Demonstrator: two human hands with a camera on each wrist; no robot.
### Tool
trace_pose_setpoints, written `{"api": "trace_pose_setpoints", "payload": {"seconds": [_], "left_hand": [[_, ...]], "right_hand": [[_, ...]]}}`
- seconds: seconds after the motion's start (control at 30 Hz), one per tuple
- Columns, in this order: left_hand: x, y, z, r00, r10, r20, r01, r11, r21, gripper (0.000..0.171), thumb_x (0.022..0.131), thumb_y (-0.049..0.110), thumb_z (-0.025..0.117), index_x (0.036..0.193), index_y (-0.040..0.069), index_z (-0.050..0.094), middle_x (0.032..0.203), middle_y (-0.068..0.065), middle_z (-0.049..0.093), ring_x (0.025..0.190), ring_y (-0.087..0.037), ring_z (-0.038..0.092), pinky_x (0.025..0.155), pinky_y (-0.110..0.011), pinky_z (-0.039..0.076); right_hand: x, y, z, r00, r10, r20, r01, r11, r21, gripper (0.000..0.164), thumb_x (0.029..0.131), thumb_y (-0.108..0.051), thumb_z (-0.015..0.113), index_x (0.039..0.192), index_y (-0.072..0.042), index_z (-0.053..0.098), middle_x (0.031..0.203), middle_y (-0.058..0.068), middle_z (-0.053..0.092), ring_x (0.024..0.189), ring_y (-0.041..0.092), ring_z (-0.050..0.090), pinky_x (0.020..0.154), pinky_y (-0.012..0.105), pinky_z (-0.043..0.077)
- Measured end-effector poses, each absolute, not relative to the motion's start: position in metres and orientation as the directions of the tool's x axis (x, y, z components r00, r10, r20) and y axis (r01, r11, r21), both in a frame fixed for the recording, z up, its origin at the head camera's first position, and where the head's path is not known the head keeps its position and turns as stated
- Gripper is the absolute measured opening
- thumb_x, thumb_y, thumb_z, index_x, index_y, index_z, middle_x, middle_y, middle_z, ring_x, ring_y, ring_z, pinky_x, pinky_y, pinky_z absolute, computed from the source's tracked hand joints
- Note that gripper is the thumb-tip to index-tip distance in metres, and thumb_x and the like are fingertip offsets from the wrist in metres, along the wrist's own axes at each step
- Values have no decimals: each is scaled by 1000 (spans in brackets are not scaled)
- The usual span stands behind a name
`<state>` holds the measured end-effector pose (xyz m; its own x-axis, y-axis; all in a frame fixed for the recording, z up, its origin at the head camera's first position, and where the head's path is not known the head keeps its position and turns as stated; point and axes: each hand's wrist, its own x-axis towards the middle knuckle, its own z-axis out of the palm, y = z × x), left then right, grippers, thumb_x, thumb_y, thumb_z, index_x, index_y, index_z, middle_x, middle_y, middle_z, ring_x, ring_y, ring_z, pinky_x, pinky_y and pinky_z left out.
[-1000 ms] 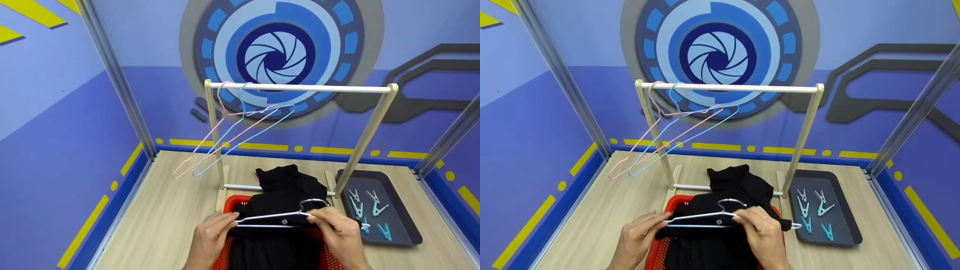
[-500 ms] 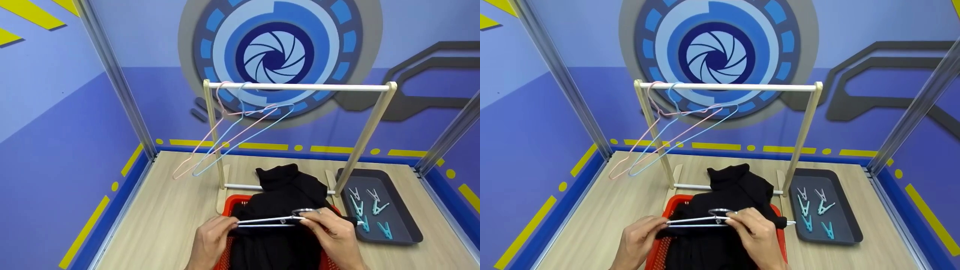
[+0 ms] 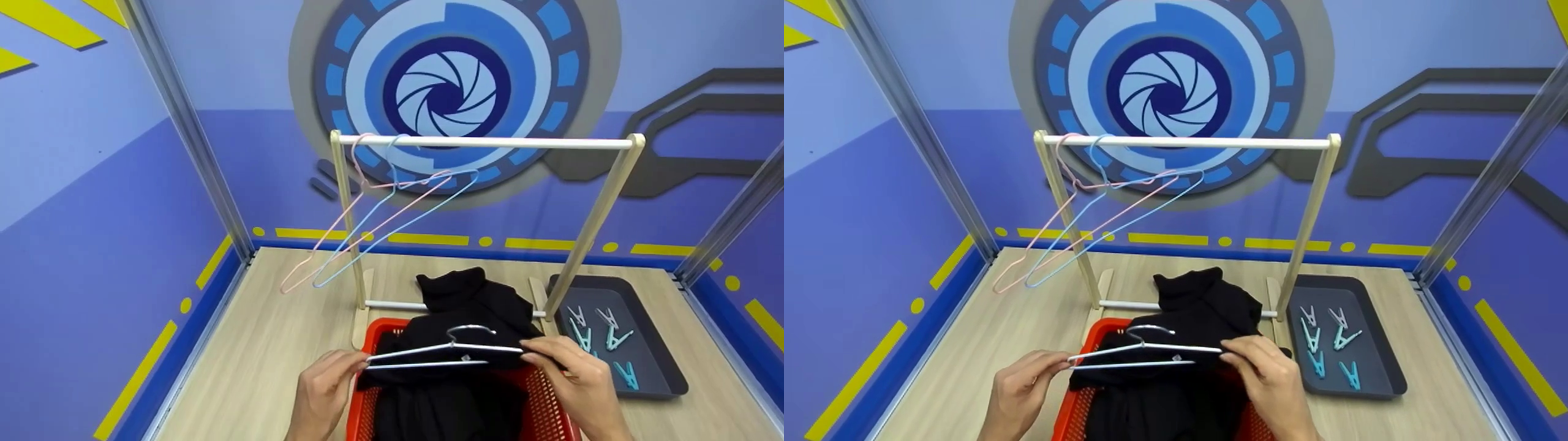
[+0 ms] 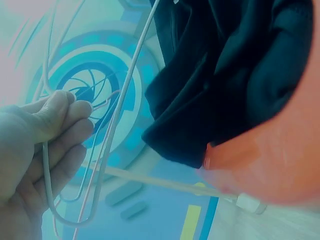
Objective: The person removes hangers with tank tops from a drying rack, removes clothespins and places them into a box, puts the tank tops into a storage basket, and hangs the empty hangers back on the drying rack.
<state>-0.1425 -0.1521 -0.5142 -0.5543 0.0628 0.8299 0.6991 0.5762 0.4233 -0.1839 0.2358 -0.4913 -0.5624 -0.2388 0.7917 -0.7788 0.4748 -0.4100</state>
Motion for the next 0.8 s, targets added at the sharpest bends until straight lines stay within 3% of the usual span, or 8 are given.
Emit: {"api": "trace_pose_setpoints", "payload": {"seconds": [0.27,0.43,0.67,0.8], "left_hand": [[-131,-162,-507,-636,9,771,628,587,511,32,81,-9,85,103,14,82,94,9,77,80,-10,72,72,-17,57],[-125,-168,-502,-662,-23,749,584,610,535,30,80,-9,85,100,13,82,91,10,77,79,-9,72,70,-15,57],[-124,-177,-506,-617,-66,784,606,596,527,35,76,-16,84,99,11,82,90,2,78,76,-13,74,67,-17,58],[-122,-176,-506,-614,-111,782,563,633,531,32,76,-13,86,97,12,82,88,5,78,75,-10,75,65,-17,58]], "right_hand": [[-178,246,-477,-600,-96,794,-722,492,-486,47,68,34,77,101,0,81,94,13,77,91,5,71,83,10,52],[-180,263,-486,-689,33,724,-583,568,-581,38,78,25,80,102,-4,82,95,9,78,92,-4,69,82,7,50],[-179,273,-489,-738,215,640,-390,638,-664,25,85,11,84,104,-6,83,97,6,78,86,-7,67,78,6,49],[-176,272,-489,-757,268,596,-317,647,-693,21,87,6,85,105,-6,83,94,4,77,80,-5,65,73,6,48]]}}
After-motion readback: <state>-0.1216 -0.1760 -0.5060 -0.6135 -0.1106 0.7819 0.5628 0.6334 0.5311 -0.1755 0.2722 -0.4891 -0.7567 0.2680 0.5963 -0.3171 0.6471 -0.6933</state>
